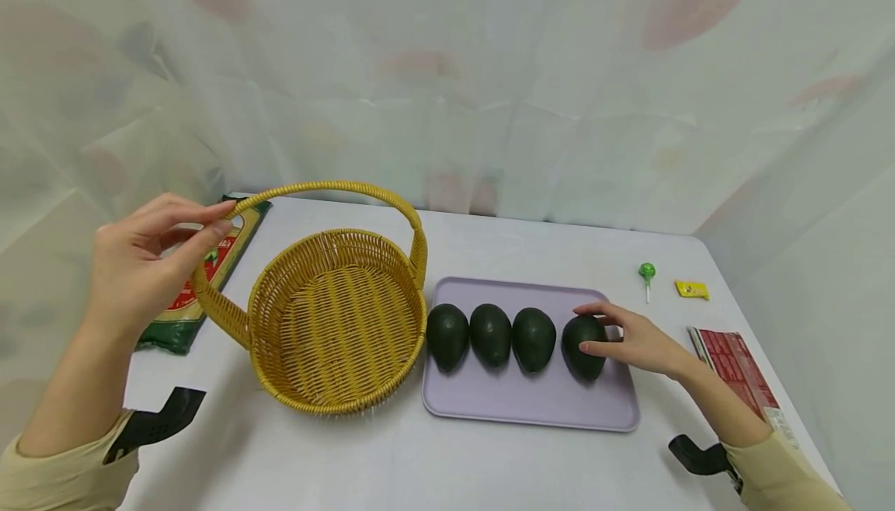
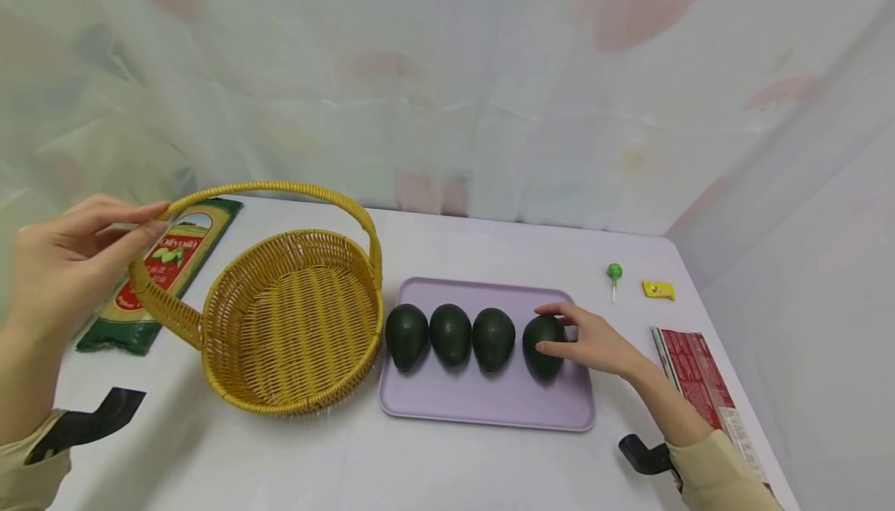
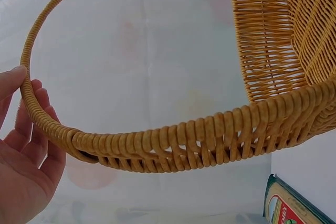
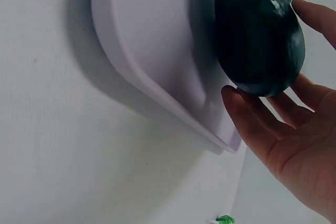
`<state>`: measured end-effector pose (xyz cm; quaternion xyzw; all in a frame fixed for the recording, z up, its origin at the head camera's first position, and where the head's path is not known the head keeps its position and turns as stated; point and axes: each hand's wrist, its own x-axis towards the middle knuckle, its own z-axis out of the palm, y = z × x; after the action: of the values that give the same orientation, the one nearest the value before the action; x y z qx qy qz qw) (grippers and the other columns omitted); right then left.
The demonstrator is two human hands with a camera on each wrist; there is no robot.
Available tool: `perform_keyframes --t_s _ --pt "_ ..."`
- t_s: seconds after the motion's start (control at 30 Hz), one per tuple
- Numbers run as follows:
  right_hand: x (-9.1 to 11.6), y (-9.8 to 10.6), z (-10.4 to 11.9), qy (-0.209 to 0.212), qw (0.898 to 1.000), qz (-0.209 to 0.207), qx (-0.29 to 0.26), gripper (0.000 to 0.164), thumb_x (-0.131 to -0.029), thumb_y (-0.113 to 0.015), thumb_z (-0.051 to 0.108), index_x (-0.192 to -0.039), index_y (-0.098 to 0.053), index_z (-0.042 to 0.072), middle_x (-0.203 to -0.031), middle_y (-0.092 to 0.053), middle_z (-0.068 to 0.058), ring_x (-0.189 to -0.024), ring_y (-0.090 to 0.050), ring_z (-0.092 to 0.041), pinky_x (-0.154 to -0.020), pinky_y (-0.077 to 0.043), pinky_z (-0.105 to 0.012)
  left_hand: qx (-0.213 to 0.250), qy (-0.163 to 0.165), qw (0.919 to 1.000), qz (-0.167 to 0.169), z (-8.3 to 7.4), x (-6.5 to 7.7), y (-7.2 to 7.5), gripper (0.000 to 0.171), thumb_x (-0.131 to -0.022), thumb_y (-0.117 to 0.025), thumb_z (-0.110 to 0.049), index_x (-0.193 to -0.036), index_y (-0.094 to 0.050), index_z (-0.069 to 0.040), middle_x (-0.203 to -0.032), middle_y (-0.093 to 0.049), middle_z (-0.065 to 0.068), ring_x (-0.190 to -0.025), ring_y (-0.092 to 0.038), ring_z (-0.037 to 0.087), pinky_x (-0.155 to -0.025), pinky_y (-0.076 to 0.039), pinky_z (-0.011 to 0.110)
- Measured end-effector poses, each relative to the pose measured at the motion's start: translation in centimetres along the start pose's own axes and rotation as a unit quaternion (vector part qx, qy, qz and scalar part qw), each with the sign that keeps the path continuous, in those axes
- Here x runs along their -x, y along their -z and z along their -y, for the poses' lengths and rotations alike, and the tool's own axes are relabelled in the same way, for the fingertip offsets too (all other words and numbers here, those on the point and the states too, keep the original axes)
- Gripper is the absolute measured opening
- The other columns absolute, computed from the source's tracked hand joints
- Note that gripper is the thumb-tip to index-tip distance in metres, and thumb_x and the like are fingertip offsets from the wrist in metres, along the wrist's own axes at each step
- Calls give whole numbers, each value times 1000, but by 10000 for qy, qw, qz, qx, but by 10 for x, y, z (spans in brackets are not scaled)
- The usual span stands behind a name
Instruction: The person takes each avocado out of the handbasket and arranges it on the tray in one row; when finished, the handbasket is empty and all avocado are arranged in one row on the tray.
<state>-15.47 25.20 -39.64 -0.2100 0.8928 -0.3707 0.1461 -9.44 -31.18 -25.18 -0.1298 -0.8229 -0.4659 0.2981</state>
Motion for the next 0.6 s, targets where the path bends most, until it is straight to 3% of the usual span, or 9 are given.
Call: perform_keyframes --t_s 0.37,0.6 --pt "0 -1 -2 162 9998 -82 21 57 -87 -75 32 -135 -54 11 -132 -56 -9 -119 -52 -36 -92 -50 -51 -22 43 10000 -4 0 1 0 20 -82 -67 15 -102 -69 15 -91 -67 -6 -82 -58 9 -79 -49 8" --pt "0 -3 -5 133 9997 -163 105 57 -86 -75 33 -135 -54 12 -134 -54 -7 -123 -50 -34 -91 -52 -38 -15 -17 10000 -33 1 0 -1 20 -82 -67 14 -102 -70 14 -93 -68 -6 -84 -59 9 -79 -48 9"
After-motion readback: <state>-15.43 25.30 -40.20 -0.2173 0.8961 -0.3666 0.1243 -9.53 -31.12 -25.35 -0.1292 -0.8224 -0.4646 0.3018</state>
